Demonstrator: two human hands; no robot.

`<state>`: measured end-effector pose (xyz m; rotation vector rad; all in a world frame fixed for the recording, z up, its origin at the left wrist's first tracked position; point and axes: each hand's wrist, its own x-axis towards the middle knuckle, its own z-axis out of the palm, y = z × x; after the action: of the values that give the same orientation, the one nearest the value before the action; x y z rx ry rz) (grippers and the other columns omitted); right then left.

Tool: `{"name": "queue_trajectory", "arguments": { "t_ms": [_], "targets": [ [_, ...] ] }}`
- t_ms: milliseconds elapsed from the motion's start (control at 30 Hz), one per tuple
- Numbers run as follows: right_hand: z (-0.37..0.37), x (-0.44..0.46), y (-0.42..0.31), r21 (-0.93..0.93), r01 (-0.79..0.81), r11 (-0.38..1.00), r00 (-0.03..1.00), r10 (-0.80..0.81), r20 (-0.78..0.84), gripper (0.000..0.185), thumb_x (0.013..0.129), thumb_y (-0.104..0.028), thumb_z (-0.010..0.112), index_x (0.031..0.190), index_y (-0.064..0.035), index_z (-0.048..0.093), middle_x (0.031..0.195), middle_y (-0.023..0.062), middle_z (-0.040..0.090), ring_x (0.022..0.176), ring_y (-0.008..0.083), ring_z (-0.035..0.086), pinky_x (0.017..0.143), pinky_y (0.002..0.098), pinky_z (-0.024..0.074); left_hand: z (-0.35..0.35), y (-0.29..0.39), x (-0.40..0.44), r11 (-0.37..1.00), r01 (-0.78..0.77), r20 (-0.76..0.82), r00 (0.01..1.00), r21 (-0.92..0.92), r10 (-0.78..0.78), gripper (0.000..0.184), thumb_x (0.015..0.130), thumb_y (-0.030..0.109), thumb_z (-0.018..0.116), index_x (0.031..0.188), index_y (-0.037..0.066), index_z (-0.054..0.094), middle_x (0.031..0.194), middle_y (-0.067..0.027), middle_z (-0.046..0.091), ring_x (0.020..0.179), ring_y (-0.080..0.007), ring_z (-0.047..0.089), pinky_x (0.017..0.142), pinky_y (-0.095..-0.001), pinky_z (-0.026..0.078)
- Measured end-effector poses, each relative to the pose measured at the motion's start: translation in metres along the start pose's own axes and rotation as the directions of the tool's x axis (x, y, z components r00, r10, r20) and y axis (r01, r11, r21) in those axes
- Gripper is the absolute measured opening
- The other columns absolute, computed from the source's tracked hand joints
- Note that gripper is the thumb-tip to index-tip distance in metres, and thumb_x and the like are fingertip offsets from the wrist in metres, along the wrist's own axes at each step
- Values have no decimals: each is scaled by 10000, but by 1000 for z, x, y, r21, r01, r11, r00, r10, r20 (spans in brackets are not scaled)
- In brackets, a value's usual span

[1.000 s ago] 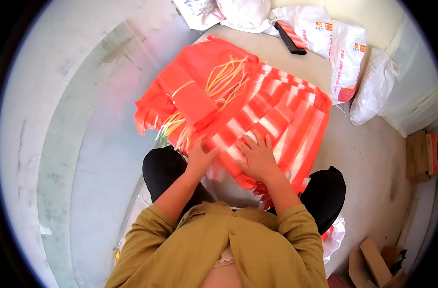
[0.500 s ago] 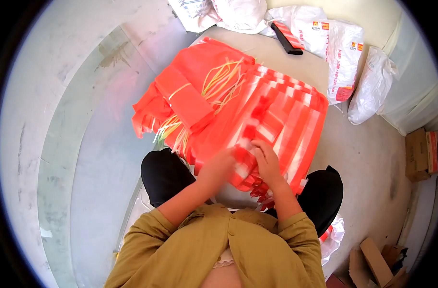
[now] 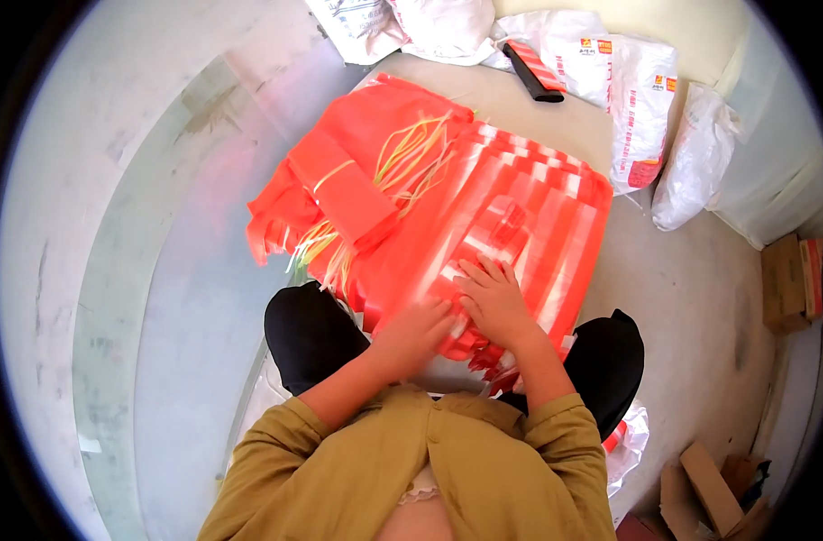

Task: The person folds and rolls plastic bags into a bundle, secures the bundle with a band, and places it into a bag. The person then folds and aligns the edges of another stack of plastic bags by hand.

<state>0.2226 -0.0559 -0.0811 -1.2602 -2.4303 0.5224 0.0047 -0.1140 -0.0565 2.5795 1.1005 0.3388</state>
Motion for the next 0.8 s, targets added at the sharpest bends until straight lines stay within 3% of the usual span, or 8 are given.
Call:
{"name": "queue_trajectory", "arguments": {
  "t_ms": [133,233,333,433,533,633,667,800],
  "targets": [
    [2,-6,10,78,70,994,996,-65,-64,401,885,-128,579,1279,-63,622,1479,107,512,1419,369,379,1167,551,261,14,-11,-4,993,-82,-92,992,91,90,492,813,88,613,1302,38,588,1384,-181,571,1284,-368,550,1032,-465,473],
    [-12,-9,9,160,18,987,998,-26,49,458,845,-59,611,1303,-70,613,1546,74,451,1481,363,297,1199,503,256,9,-11,-2,985,-126,-241,959,114,151,326,874,146,580,1179,35,613,1158,-133,627,1106,-317,602,891,-414,502],
    [-24,-10,0,225,30,974,999,-34,16,556,746,-30,623,1301,-68,614,1486,92,501,1417,371,372,1170,491,299,-10,-2,-3,978,201,8,980,-61,-201,307,911,138,565,1205,89,641,1100,-126,680,1035,-310,651,852,-415,522],
    [-19,-2,-6,76,97,992,993,-92,-75,603,695,-53,672,1295,-91,621,1396,111,544,1307,357,449,1127,484,342,-8,-12,-5,988,107,-63,991,-114,-115,345,837,25,600,1176,48,660,1061,-139,707,954,-348,688,816,-423,562],
    [-12,6,-15,-54,120,991,991,-123,-57,579,685,-55,689,1260,-116,648,1330,120,560,1219,338,483,1099,476,365,-7,-4,-3,923,309,-74,940,-229,-333,261,902,26,597,1156,29,661,1031,-149,698,926,-325,679,796,-401,556],
    [-7,5,-15,-129,117,985,992,-122,-36,524,706,-60,690,1225,-129,673,1350,126,552,1246,343,476,1102,470,365,14,-23,-14,774,382,-295,767,-505,-571,215,972,81,586,1165,14,652,1016,-132,699,942,-249,670,809,-352,544],
    [-5,4,-13,-117,119,986,991,-124,-43,506,714,-60,686,1216,-126,678,1351,126,551,1248,345,475,1101,470,367,25,-34,-20,755,362,-350,720,-547,-600,225,992,112,586,1185,14,649,1010,-99,700,973,-177,644,830,-316,526],
    [1,-1,-9,-96,116,989,990,-123,-70,464,746,-66,664,1207,-114,686,1360,132,546,1260,360,469,1101,473,376,56,-55,-38,627,407,-255,665,-664,-702,251,1019,144,550,1222,24,637,980,-68,688,910,-145,640,807,-280,524]
  ]
}}
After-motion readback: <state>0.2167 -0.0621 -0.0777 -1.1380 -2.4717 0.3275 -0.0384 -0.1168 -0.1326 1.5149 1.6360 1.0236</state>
